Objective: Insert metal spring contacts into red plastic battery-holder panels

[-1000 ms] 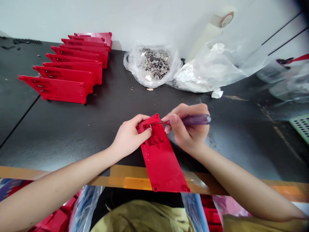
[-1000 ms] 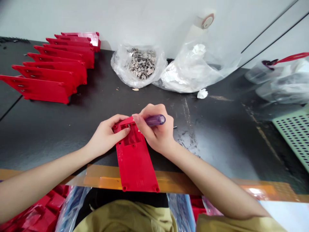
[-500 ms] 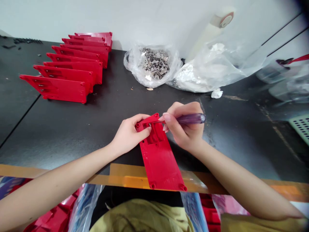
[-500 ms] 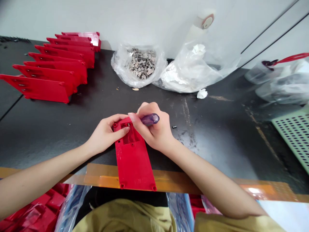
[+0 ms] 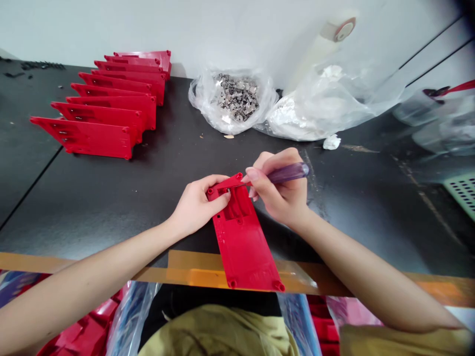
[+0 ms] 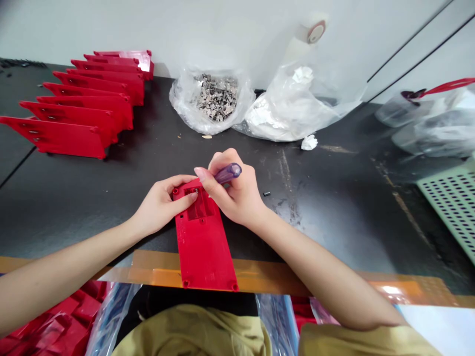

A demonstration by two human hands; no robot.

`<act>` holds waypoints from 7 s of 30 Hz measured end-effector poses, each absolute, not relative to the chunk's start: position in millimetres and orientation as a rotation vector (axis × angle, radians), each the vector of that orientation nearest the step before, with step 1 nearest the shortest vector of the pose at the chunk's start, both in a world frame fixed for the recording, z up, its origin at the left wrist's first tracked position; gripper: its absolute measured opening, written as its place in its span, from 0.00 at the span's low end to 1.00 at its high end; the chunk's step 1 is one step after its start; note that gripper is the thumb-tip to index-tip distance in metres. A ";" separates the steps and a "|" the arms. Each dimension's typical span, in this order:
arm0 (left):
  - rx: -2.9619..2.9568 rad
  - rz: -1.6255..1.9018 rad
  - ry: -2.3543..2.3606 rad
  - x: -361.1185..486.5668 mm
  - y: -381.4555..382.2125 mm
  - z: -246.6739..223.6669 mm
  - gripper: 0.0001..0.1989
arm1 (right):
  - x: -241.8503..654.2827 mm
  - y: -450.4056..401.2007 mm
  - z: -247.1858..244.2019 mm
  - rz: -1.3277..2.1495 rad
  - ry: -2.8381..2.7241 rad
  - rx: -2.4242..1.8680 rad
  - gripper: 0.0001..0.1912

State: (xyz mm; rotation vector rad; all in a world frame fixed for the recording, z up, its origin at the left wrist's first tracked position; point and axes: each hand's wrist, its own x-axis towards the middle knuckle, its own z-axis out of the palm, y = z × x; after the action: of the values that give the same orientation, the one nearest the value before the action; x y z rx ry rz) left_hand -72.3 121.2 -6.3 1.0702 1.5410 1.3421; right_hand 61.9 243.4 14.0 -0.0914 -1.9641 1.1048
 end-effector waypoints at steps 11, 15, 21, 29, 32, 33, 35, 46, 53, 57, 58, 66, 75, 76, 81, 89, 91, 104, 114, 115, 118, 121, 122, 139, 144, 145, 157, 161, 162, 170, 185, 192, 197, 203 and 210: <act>1.084 1.280 1.668 -69.2 120.9 -4.1 0.13 | 64.4 245.2 14.3 1.177 -1.816 -0.165 0.09; 1.087 1.274 1.679 -69.6 120.5 -4.2 0.13 | 63.8 241.7 17.6 1.171 -1.807 -0.129 0.09; 1.095 1.277 1.676 -70.6 122.1 -4.6 0.12 | 64.0 242.4 12.3 1.092 -1.844 -0.089 0.08; 1.105 1.293 1.650 -71.2 121.4 -5.4 0.12 | 65.6 238.9 20.9 0.934 -1.952 -0.043 0.08; 1.107 1.298 1.627 -71.8 122.1 -6.3 0.12 | 64.6 238.2 21.8 0.921 -1.972 -0.055 0.08; 1.107 1.301 1.622 -72.0 122.3 -6.3 0.12 | 64.0 238.2 21.4 0.925 -1.968 -0.055 0.08; 1.103 1.306 1.610 -72.2 122.6 -6.1 0.12 | 62.8 238.2 20.0 0.942 -1.952 -0.053 0.08; 1.079 1.320 1.562 -71.6 122.2 -3.7 0.13 | 60.5 242.4 15.0 1.062 -1.964 -0.059 0.11; 1.103 1.291 1.616 -71.4 123.2 -1.8 0.14 | 60.9 246.5 7.3 1.113 -1.918 -0.136 0.11; 1.104 1.285 1.659 -71.2 123.6 -0.9 0.13 | 62.6 247.6 7.5 1.109 -1.884 -0.196 0.10; 1.103 1.283 1.668 -71.1 123.5 -0.7 0.13 | 63.5 247.2 9.1 1.118 -1.867 -0.207 0.11; 1.083 1.278 1.656 -70.0 122.2 -0.8 0.13 | 71.9 245.0 23.7 1.270 -1.845 -0.211 0.13; 1.131 1.249 1.696 -71.0 122.8 -0.8 0.13 | 69.8 241.8 22.7 1.220 -1.908 -0.196 0.14; 1.130 1.251 1.695 -71.1 122.5 -0.9 0.13 | 69.7 241.0 23.8 1.194 -1.929 -0.198 0.15; 1.134 1.249 1.691 -71.1 121.7 -1.3 0.12 | 70.4 238.8 27.0 1.101 -2.003 -0.185 0.16; 1.127 1.263 1.681 -70.9 122.1 -3.3 0.12 | 70.3 237.8 21.3 1.127 -1.985 -0.175 0.15; 1.130 1.264 1.680 -70.9 122.4 -3.5 0.12 | 70.4 237.5 21.7 1.142 -1.982 -0.181 0.15; 1.096 1.249 1.666 -70.4 121.0 -2.9 0.12 | 70.5 238.0 20.1 1.144 -1.952 -0.141 0.13; 1.103 1.257 1.668 -69.2 122.8 -1.9 0.13 | 71.6 237.3 20.3 1.183 -1.915 -0.151 0.11; 1.104 1.255 1.670 -69.1 122.7 -1.7 0.12 | 71.7 237.5 19.9 1.181 -1.916 -0.154 0.11; 1.103 1.250 1.667 -69.3 122.0 -1.3 0.12 | 71.0 238.2 18.0 1.162 -1.940 -0.143 0.12; 1.109 1.249 1.663 -70.1 121.5 -1.8 0.12 | 70.3 238.5 17.0 1.140 -1.950 -0.138 0.12; 1.110 1.253 1.665 -70.4 121.5 -2.1 0.12 | 70.2 238.3 17.6 1.131 -1.954 -0.135 0.12; 1.109 1.274 1.649 -69.6 121.5 -5.1 0.13 | 66.7 237.6 33.5 1.074 -2.064 -0.146 0.18; 1.119 1.288 1.641 -69.7 121.1 -5.2 0.12 | 65.7 240.0 31.1 1.133 -2.038 -0.154 0.19; 1.121 1.286 1.648 -69.8 121.2 -5.0 0.12 | 65.3 240.8 29.7 1.154 -2.019 -0.150 0.18; 1.114 1.224 1.711 -69.6 121.9 -1.9 0.13 | 65.3 247.6 27.0 1.459 -1.688 -0.253 0.15; 1.094 1.242 1.678 -69.1 121.7 -0.9 0.14 | 69.0 247.9 29.1 1.370 -1.768 -0.205 0.14; 1.092 1.243 1.676 -68.9 121.7 -0.6 0.14 | 69.4 248.3 28.7 1.347 -1.791 -0.204 0.14; 1.107 1.233 1.694 -68.7 122.2 -1.2 0.14 | 71.3 248.7 24.3 1.254 -1.931 -0.262 0.17; 1.098 1.267 1.615 -70.5 122.7 -2.1 0.15 | 65.6 247.4 32.7 1.185 -2.058 -0.327 0.23; 1.127 1.248 1.677 -71.7 122.6 -2.8 0.15 | 65.2 251.1 26.9 1.469 -1.880 -0.339 0.18; 1.083 1.254 1.660 -71.3 122.1 -7.6 0.14 | 55.7 282.5 49.8 1.351 -1.396 -0.684 0.23; 1.058 1.259 1.618 -72.0 123.3 -9.2 0.13 | 26.4 336.0 66.9 0.797 -2.128 -1.119 0.16; 1.004 1.316 1.561 -71.1 123.9 -6.0 0.15 | -30.7 380.1 49.3 0.419 -2.632 -1.310 0.07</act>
State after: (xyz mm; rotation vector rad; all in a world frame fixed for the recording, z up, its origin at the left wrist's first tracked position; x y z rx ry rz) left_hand -71.1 123.9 -6.0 1.0037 1.5611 1.3157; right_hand -30.7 380.1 49.3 -1.3103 -2.6325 0.4186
